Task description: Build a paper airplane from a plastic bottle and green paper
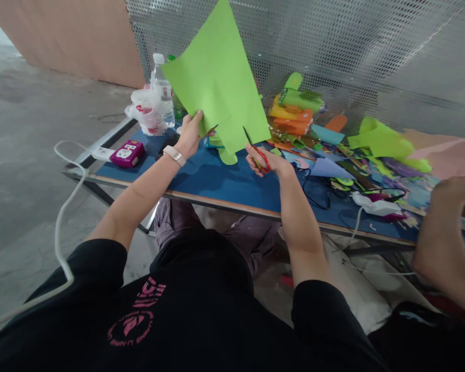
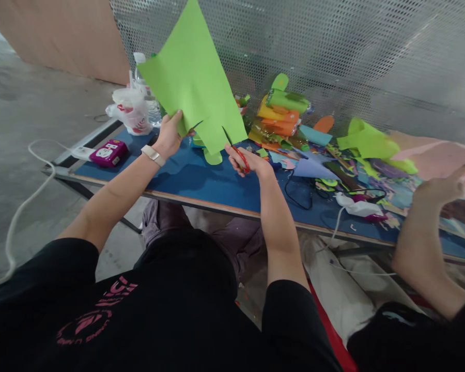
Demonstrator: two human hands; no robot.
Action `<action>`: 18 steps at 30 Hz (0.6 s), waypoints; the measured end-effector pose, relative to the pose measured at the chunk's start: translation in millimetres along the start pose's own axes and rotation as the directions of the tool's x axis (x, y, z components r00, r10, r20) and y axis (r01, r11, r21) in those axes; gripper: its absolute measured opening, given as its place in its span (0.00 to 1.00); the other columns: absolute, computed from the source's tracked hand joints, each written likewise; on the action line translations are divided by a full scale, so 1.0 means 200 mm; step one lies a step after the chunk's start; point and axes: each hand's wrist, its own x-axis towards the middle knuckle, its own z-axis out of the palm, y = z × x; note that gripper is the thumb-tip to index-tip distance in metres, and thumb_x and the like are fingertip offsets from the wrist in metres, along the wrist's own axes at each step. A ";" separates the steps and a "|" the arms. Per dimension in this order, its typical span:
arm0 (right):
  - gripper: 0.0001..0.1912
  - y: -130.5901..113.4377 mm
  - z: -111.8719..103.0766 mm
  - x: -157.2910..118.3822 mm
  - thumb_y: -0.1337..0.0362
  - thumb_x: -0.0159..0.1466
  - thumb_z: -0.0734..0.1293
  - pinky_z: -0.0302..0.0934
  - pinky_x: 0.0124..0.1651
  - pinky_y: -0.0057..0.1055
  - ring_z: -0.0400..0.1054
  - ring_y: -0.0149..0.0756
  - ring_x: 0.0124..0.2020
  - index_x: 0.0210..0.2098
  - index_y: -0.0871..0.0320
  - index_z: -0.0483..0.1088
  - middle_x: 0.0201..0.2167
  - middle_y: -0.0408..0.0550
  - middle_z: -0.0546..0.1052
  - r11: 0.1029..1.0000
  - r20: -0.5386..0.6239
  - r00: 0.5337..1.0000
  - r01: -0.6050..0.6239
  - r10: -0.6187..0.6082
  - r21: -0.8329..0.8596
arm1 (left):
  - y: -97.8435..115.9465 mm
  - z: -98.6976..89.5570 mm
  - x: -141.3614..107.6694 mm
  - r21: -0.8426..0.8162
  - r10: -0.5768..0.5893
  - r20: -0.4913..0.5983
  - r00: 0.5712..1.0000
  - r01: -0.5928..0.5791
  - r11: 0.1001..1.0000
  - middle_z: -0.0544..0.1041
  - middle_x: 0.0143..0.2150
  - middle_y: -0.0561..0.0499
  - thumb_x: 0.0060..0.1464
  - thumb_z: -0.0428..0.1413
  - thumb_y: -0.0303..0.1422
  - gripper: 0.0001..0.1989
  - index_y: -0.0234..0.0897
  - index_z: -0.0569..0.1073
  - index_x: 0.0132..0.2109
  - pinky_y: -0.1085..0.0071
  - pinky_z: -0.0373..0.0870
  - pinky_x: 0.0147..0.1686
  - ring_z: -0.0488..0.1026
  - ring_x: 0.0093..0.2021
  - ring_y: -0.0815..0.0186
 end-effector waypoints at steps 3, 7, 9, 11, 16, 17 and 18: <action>0.56 0.00 0.00 0.00 0.03 0.68 0.56 0.58 0.25 0.34 0.66 0.35 0.19 0.22 0.51 0.63 0.20 0.48 0.67 1.000 -0.002 1.000 0.012 -0.012 0.004 | -0.01 0.00 0.01 -0.023 0.006 0.004 1.000 -0.006 1.000 0.88 0.64 0.41 0.83 0.71 0.49 0.18 0.43 0.78 0.62 0.55 0.96 0.62 0.90 0.70 0.46; 0.57 -0.01 0.00 0.00 0.04 0.69 0.55 0.56 0.24 0.32 0.70 0.35 0.20 0.23 0.52 0.66 0.20 0.49 0.69 1.000 -0.006 1.000 -0.003 0.003 0.010 | -0.01 0.00 0.01 -0.031 0.013 -0.001 1.000 -0.013 0.999 0.88 0.65 0.42 0.86 0.67 0.45 0.13 0.43 0.77 0.61 0.53 0.95 0.63 0.90 0.71 0.46; 0.56 -0.02 0.00 0.00 0.04 0.70 0.56 0.58 0.24 0.32 0.71 0.36 0.20 0.24 0.52 0.67 0.20 0.50 0.70 1.000 -0.020 1.000 -0.018 0.018 0.026 | 0.00 0.01 0.01 -0.024 0.013 0.001 1.000 -0.013 1.000 0.88 0.65 0.43 0.87 0.65 0.41 0.09 0.43 0.77 0.61 0.51 0.95 0.66 0.90 0.72 0.47; 0.56 -0.01 0.00 0.00 0.05 0.70 0.56 0.58 0.24 0.32 0.72 0.37 0.21 0.25 0.52 0.68 0.21 0.51 0.71 0.999 -0.036 0.999 -0.024 0.026 0.044 | 0.01 0.01 -0.01 -0.016 0.013 0.008 1.000 -0.013 1.000 0.88 0.64 0.44 0.89 0.63 0.38 0.06 0.43 0.77 0.61 0.48 0.94 0.68 0.90 0.72 0.47; 0.57 0.02 0.01 0.02 0.05 0.71 0.53 0.57 0.23 0.32 0.72 0.36 0.20 0.24 0.53 0.69 0.21 0.53 0.72 0.999 -0.021 0.999 -0.023 0.024 0.044 | 0.01 0.02 -0.05 -0.010 0.015 0.042 0.999 -0.014 1.000 0.87 0.65 0.43 0.91 0.58 0.36 0.04 0.43 0.76 0.62 0.44 0.95 0.67 0.90 0.72 0.46; 0.57 0.03 0.00 0.03 0.05 0.71 0.53 0.57 0.23 0.32 0.72 0.36 0.20 0.24 0.53 0.69 0.21 0.52 0.72 0.999 -0.020 1.000 -0.023 0.024 0.035 | 0.01 0.02 -0.05 -0.016 0.014 0.040 0.999 -0.013 1.000 0.87 0.66 0.42 0.90 0.60 0.36 0.04 0.43 0.76 0.62 0.45 0.95 0.66 0.89 0.72 0.45; 0.57 0.03 0.00 0.03 0.05 0.71 0.53 0.57 0.23 0.32 0.72 0.36 0.20 0.24 0.53 0.69 0.20 0.52 0.72 0.999 -0.022 0.999 -0.022 0.022 0.026 | 0.01 0.02 -0.05 -0.021 0.014 0.035 0.999 -0.013 1.000 0.87 0.66 0.42 0.89 0.62 0.38 0.06 0.44 0.76 0.63 0.46 0.95 0.65 0.89 0.72 0.44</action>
